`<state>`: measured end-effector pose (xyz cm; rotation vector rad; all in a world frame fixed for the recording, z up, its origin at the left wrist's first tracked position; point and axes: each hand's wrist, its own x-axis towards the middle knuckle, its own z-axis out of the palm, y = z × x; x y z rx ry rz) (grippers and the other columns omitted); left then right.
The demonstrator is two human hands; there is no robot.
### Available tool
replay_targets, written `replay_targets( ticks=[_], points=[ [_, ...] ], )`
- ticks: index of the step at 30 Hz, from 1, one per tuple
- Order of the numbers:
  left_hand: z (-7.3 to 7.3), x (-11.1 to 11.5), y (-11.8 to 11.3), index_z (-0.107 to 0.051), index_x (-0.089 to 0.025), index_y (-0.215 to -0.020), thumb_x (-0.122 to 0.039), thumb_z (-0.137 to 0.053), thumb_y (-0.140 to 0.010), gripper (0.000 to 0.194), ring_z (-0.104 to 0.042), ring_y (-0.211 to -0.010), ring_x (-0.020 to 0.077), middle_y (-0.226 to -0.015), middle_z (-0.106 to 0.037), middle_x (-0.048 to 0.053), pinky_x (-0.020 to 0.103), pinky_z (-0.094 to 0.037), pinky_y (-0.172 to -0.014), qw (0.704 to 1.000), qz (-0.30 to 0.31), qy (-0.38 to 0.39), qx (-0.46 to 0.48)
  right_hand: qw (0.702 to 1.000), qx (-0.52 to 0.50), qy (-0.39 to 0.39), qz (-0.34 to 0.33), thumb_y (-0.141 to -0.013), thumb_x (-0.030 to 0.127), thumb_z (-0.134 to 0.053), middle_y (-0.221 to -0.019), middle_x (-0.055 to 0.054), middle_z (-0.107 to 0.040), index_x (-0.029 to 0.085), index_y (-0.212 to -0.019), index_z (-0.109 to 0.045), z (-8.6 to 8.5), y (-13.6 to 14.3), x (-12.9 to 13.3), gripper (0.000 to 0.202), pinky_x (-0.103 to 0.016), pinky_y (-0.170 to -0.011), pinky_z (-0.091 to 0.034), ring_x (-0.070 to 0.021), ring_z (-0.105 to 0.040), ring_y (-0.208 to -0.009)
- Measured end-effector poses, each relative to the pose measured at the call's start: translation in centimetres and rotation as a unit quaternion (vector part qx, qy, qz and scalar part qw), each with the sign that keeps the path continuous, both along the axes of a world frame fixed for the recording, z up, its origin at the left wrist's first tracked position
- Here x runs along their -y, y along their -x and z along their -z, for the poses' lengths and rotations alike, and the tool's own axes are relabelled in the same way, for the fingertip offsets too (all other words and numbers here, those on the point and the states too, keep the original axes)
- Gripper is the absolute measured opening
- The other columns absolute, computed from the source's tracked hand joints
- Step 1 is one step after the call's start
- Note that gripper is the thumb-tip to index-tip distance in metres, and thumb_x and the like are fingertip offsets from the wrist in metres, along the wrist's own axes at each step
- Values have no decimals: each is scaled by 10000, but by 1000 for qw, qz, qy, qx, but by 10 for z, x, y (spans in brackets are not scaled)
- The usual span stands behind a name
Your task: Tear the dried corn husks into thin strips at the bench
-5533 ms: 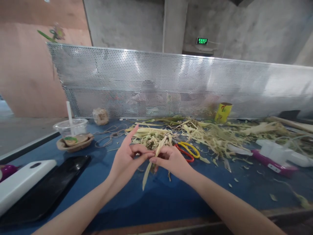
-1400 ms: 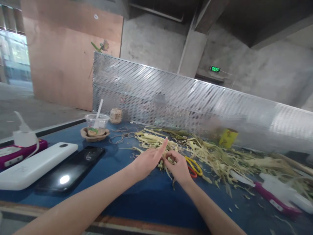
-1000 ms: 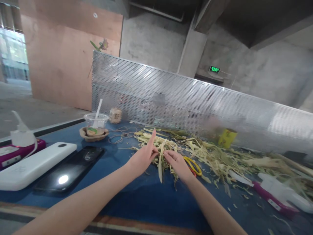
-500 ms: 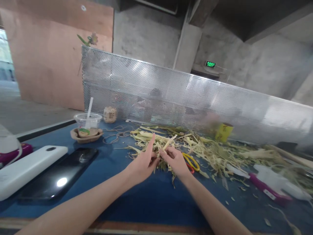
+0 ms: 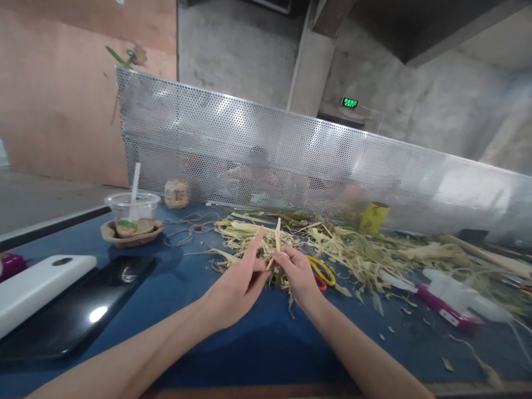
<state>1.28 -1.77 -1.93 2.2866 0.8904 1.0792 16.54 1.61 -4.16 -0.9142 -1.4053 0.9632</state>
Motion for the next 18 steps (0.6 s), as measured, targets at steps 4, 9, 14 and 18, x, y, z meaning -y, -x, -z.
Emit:
replay_targets(
  ticks=[4,9,14,18],
  points=[
    [-2,-4,8,148,-206,-1385,-265,-551,-785,923,-549,-652,149,-714,-575,-21,300,-469,-681,995,31,-63,75,999,1,13,-43,-707,458,-589,-519,33,-456,159,-576,-536,-1,0,-2,331,-214,-482,-293,-79,-373,-489],
    [-4,-17,18,146,-233,-1382,-291,-665,-702,1060,-552,-971,219,-1018,-601,75,434,-372,-920,970,5,-231,68,987,-81,62,-125,-689,552,-575,-513,62,-337,166,-680,-562,-5,7,4,386,-222,-456,-297,-69,-324,-450],
    [-3,-21,16,-180,-211,-1368,-234,-535,-809,663,-601,-868,189,-830,-681,12,432,-379,-898,960,-69,-272,-4,992,-55,41,-107,-706,570,-560,-558,35,-434,180,-691,-545,-2,8,7,390,-238,-496,-331,-93,-382,-499],
    [-1,-23,13,-442,-196,-1223,-237,-540,-808,428,-599,-905,197,-908,-697,49,386,-404,-846,938,-104,-329,-32,997,25,2,-70,-748,599,-483,-601,14,-474,186,-671,-536,2,8,9,424,-252,-550,-355,-117,-422,-562]
  ],
)
